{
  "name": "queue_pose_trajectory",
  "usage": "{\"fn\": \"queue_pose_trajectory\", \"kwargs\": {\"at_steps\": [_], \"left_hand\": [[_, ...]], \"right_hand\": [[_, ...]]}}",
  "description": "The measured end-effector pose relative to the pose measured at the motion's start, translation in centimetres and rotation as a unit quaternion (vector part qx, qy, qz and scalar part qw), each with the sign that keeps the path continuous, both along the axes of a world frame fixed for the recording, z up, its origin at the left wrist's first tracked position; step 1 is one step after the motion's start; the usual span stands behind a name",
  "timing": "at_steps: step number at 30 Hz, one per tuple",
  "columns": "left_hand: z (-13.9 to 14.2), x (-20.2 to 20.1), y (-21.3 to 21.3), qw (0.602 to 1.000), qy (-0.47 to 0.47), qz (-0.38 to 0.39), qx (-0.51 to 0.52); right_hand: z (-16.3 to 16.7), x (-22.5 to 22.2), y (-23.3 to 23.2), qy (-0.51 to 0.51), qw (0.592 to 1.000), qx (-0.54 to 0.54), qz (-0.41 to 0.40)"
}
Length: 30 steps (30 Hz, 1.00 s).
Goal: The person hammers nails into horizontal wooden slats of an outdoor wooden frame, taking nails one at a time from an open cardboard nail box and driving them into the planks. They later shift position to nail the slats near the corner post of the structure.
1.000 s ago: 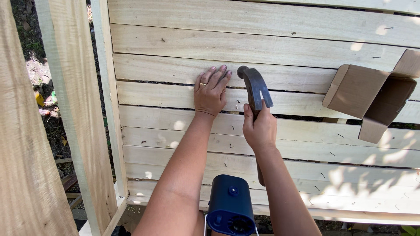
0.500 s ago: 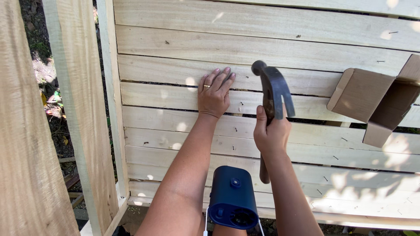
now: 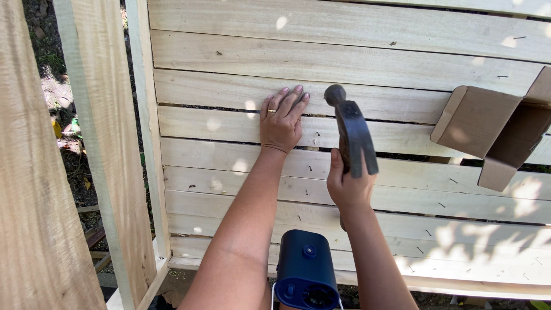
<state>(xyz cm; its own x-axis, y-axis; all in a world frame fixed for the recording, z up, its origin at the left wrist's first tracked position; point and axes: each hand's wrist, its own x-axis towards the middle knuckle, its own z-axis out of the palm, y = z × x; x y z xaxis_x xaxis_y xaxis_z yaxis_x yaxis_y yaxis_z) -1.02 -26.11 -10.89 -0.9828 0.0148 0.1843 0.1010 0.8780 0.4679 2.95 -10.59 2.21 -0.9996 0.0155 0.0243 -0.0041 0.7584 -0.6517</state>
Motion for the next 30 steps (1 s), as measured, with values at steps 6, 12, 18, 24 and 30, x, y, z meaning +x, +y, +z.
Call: {"fn": "queue_pose_trajectory", "kwargs": {"at_steps": [6,12,18,24,30], "left_hand": [[0.3,0.2,0.2,1.0,-0.003,0.001,-0.006],[0.1,0.3,0.4,1.0,-0.02,-0.001,-0.021],[0.9,1.3,1.2,1.0,0.015,-0.015,0.001],[7.1,1.2,5.9,0.987,0.027,-0.094,0.127],[15.6,-1.7,20.1,0.905,0.08,-0.316,0.275]], "right_hand": [[-1.5,-1.7,1.2,-0.156,0.982,0.022,-0.107],[-2.7,-1.3,6.1,-0.094,0.985,0.008,-0.141],[-5.2,-0.4,10.2,-0.076,0.987,0.015,-0.143],[-5.9,0.9,12.4,-0.088,0.983,0.041,-0.159],[-6.1,1.7,15.0,-0.015,0.989,0.094,-0.111]]}}
